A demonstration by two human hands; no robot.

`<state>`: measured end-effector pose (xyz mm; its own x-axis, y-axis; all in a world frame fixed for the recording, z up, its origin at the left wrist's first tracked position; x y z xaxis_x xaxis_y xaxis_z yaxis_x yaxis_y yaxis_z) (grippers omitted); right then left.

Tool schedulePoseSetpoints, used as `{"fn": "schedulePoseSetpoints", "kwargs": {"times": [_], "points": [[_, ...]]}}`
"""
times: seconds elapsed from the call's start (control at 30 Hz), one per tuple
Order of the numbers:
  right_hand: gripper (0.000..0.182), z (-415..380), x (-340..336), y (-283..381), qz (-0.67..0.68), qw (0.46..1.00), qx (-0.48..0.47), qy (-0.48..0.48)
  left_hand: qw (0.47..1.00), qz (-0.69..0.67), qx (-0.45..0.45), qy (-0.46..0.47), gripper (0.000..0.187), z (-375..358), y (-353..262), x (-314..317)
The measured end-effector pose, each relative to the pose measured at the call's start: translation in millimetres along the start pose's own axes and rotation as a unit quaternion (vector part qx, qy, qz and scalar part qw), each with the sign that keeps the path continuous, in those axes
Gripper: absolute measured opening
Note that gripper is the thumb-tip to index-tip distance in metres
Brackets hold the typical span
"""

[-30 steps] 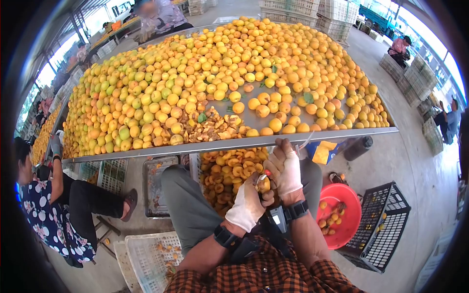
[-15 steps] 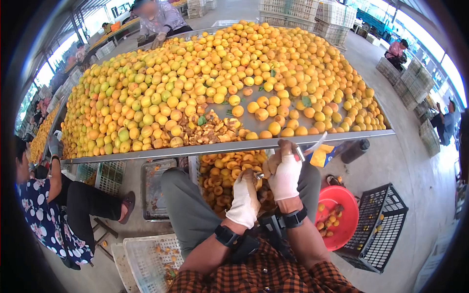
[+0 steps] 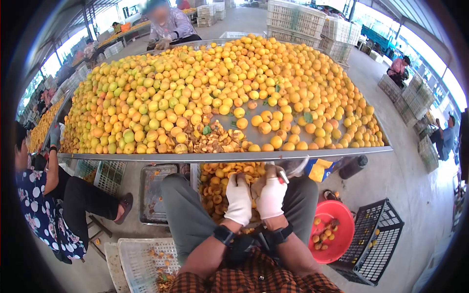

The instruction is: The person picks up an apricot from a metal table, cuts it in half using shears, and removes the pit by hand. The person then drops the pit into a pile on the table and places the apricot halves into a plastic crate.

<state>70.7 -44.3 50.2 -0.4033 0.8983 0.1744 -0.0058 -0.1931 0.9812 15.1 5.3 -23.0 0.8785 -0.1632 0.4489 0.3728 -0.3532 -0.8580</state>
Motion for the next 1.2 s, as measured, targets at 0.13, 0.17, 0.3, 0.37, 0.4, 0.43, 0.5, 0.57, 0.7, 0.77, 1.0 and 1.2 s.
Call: {"fn": "schedulePoseSetpoints", "kwargs": {"times": [0.13, 0.17, 0.3, 0.37, 0.4, 0.43, 0.5, 0.57, 0.7, 0.77, 1.0, 1.2], "points": [[0.018, 5, -2, 5, 0.164, 0.972, 0.169, 0.007, 0.992, -0.092, -0.083, 0.026, 0.023, -5, -24, -1], [0.018, 11, -4, 7, 0.193, 0.969, 0.155, 0.002, 0.968, 0.134, 0.17, 0.129, 0.027, -3, -21, -9], [0.012, 22, -16, 27, 0.126, 0.978, 0.157, 0.061, 0.92, -0.283, -0.27, -0.003, 0.017, -3, -47, -4], [0.012, 26, -19, 27, 0.052, 0.982, 0.158, 0.09, 0.933, -0.234, -0.271, 0.032, 0.016, -1, -52, -12], [0.013, 27, -20, 26, -0.02, 0.98, 0.156, 0.121, 0.943, -0.184, -0.267, 0.069, 0.014, 0, -53, -14], [0.01, 30, -23, 18, -0.017, 0.971, 0.18, 0.156, 0.935, -0.199, -0.286, 0.066, 0.022, 2, -48, -15], [0.011, 35, -25, 0, -0.106, 0.965, 0.108, 0.216, 0.933, -0.182, -0.292, 0.107, 0.03, 1, -56, -15], [0.025, 34, -23, -2, -0.227, 0.917, -0.012, 0.329, 0.928, -0.164, -0.301, 0.147, 0.038, -6, -64, -10], [0.022, 37, -22, 10, -0.248, 0.886, 0.09, 0.381, 0.926, -0.12, -0.267, 0.237, 0.049, -19, -82, 4], [0.019, 37, -25, 15, -0.197, 0.908, 0.247, 0.276, 0.928, -0.114, -0.261, 0.241, 0.049, -20, -88, 4], [0.016, 21, -14, -11, -0.155, 0.968, 0.07, 0.186, 0.967, 0.015, -0.223, 0.123, 0.026, -9, -86, 1], [0.022, 8, -15, -41, -0.187, 0.955, 0.123, 0.196, 0.989, 0.055, 0.116, 0.069, 0.022, 66, -136, -15]]}}
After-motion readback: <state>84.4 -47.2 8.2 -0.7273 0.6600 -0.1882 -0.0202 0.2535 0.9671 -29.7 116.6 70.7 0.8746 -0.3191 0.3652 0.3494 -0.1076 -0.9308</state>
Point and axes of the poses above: each hand's wrist, its own z-axis towards the middle knuckle, its own x-axis out of the palm, y = z × x, the point moved 1 cm from there along z, towards the middle knuckle, and after that the axes turned 15 degrees about -z, right-handed, at the moved point
